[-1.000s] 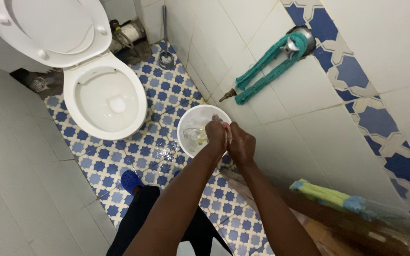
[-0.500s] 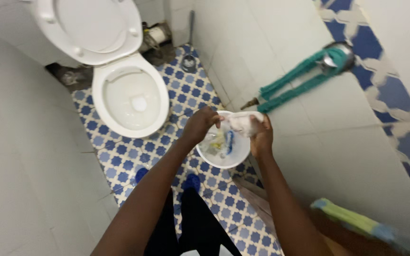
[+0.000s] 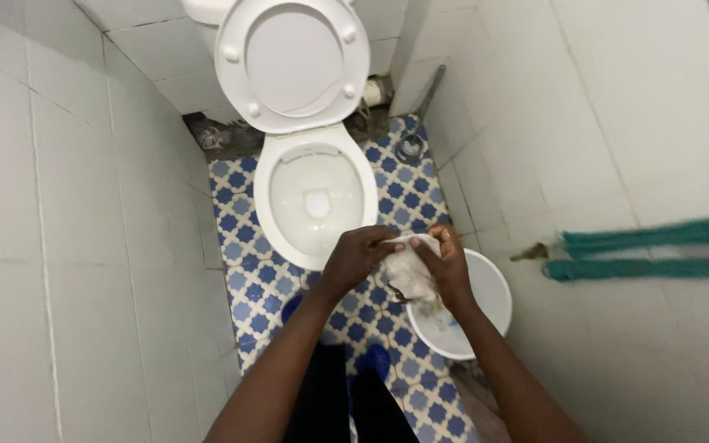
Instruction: The person cleans a toilet bowl using a yellow sponge and a blue scrubbing brush, repeatedly dipping them into a white bucket of water and scrubbing the interior surfaces. They then wipe the rim and seat with a cloth and finish by scrubbing the bowl with a long-handled toilet brush.
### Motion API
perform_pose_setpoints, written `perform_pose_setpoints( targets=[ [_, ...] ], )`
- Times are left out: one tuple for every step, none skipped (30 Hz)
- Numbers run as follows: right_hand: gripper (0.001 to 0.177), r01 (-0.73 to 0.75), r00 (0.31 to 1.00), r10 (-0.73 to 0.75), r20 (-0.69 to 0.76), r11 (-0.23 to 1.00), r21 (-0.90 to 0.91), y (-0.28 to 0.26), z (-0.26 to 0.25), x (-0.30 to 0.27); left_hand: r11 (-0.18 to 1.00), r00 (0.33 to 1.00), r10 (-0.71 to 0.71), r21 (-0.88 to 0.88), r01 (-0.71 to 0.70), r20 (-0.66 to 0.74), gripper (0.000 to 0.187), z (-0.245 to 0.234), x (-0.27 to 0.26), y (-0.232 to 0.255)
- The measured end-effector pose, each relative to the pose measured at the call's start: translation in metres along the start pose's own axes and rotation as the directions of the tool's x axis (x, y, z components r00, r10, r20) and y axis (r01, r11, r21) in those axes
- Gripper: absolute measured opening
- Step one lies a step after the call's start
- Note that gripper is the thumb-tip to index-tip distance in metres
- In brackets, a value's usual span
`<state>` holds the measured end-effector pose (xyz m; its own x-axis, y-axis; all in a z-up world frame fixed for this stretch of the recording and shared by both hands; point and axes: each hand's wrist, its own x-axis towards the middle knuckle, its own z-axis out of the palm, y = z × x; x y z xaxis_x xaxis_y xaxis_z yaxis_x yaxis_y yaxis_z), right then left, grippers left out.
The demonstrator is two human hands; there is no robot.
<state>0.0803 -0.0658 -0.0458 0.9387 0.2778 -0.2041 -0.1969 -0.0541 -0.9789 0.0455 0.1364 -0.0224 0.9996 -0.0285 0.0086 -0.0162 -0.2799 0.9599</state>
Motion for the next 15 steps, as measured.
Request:
perform_pose_setpoints(
  targets=[
    [0.026,-0.099,0.995,0.100,0.005,0.990,-0.102,-0.004,0.012,0.011,0.997,0.997,-0.077,0.003,0.077,-0.020,0.028,-0.010,0.008,-0.009],
    [0.029,-0.195,0.980,0.199,0.000,0.960,-0.203,-0.007,0.025,0.024,0.988,0.987,-0.153,0.004,0.153,-0.040,0.025,-0.019,0.014,-0.022],
    [0.029,-0.166,0.975,0.209,0.081,0.916,-0.364,-0.005,0.037,0.037,0.974,0.972,-0.227,0.002,0.227,-0.057,0.023,-0.026,0.019,-0.037],
    [0.029,-0.120,0.960,0.231,0.158,0.850,-0.512,0.000,0.047,0.049,0.965,0.962,-0.256,-0.079,0.249,-0.100,0.023,-0.033,0.022,-0.055],
    [0.030,-0.060,0.938,0.265,0.226,0.762,-0.645,0.006,0.054,0.064,0.951,0.948,-0.286,-0.163,0.263,-0.138,0.022,-0.038,0.026,-0.071],
    [0.034,-0.116,0.942,0.268,0.202,0.825,-0.553,0.015,0.060,0.080,0.930,0.932,-0.319,-0.246,0.273,-0.172,0.022,-0.044,0.032,-0.088],
    [0.040,-0.167,0.943,0.275,0.186,0.877,-0.450,0.029,0.071,0.095,0.897,0.928,-0.331,-0.362,0.253,-0.172,0.022,-0.049,0.036,-0.105],
    [0.045,-0.215,0.944,0.285,0.169,0.915,-0.340,0.045,0.081,0.111,0.851,0.923,-0.344,-0.473,0.229,-0.172,0.022,-0.051,0.041,-0.121],
    [0.044,-0.251,0.957,0.267,0.108,0.957,-0.145,0.064,0.090,0.124,0.788,0.915,-0.368,-0.578,0.212,-0.165,0.023,-0.054,0.044,-0.137],
    [0.043,-0.263,0.964,0.261,0.040,0.963,0.055,0.081,0.100,0.138,0.775,0.906,-0.423,-0.529,0.346,-0.028,0.022,-0.062,0.052,-0.154],
    [0.042,-0.238,0.966,0.256,-0.037,0.937,0.256,0.095,0.109,0.153,0.760,0.878,-0.467,-0.458,0.461,0.108,0.023,-0.075,0.067,-0.173],
    [0.040,-0.281,0.936,0.323,-0.140,0.924,0.258,0.104,0.114,0.167,0.740,0.827,-0.510,-0.370,0.562,0.237,0.026,-0.088,0.082,-0.191],
    [0.039,-0.324,0.890,0.388,-0.241,0.908,0.265,0.111,0.118,0.182,0.814,0.834,-0.484,-0.213,0.540,0.264,0.028,-0.101,0.094,-0.208],
    [0.038,-0.367,0.829,0.447,-0.336,0.888,0.277,0.116,0.125,0.194,0.867,0.837,-0.460,-0.052,0.495,0.295,0.029,-0.114,0.105,-0.224],
    [0.034,-0.352,0.836,0.353,-0.419,0.932,0.083,0.122,0.135,0.203,0.897,0.837,-0.438,0.106,0.428,0.329,0.030,-0.122,0.117,-0.238]
  ],
)
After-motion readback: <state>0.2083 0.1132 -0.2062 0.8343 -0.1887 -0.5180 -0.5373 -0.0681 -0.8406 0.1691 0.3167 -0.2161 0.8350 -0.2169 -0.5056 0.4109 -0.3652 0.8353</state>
